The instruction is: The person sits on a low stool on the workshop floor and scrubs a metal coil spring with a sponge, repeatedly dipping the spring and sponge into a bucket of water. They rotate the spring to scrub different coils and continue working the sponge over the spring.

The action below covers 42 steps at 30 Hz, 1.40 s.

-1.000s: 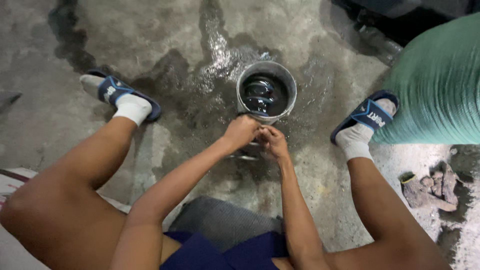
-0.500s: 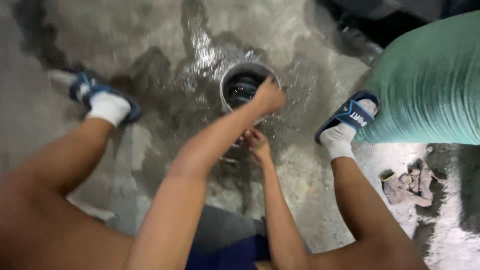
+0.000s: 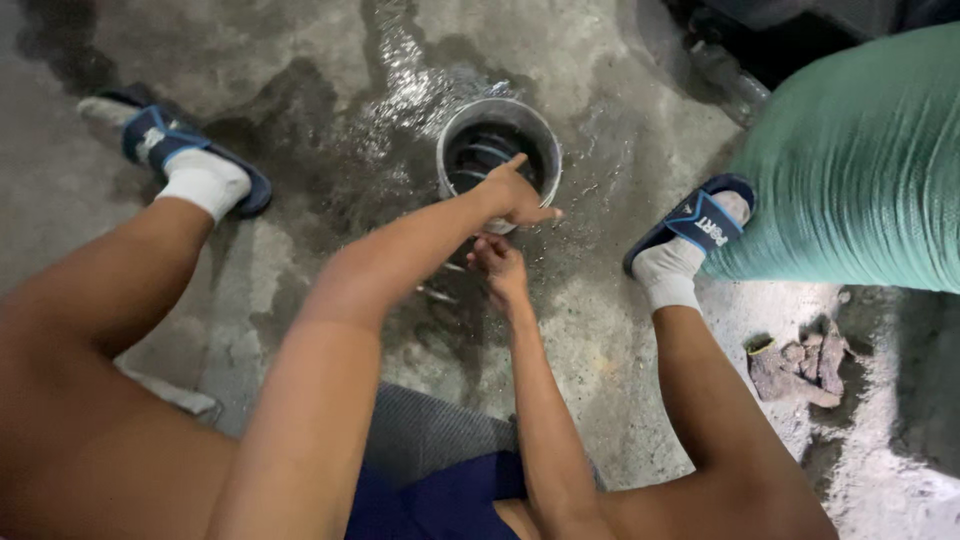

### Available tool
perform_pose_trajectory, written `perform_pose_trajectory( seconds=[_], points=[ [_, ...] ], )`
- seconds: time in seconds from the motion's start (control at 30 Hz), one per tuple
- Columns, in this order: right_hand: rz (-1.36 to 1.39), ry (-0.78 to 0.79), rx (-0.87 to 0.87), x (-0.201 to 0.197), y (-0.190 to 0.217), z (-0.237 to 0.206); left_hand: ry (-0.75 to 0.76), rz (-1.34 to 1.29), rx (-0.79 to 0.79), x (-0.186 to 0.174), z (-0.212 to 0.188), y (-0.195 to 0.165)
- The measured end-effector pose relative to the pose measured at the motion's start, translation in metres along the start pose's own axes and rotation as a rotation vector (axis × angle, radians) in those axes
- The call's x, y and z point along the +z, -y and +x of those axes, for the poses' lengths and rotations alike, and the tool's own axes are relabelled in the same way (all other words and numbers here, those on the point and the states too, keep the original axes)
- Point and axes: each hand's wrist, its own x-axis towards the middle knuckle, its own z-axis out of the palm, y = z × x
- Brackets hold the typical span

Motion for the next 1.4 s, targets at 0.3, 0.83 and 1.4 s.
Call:
perform_pose_trajectory(
  seconds=[0.3, 0.83, 1.4],
  points=[
    [-0.127, -0.044, -0.099, 0.01, 0.008, -0.011, -0.732, -0.6, 0.13, 0.022, -0.059, 0.027],
    [-0.072, 0.002, -0.162, 0.017, 0.005, -0.012, -0.699, -0.542, 0.177, 0.103, -0.145, 0.057],
    [0.002, 0.068, -0.099, 0.008, -0.006, -0.001, -0.272, -1.082, 0.227, 0.085, -0.121, 0.072]
  ],
)
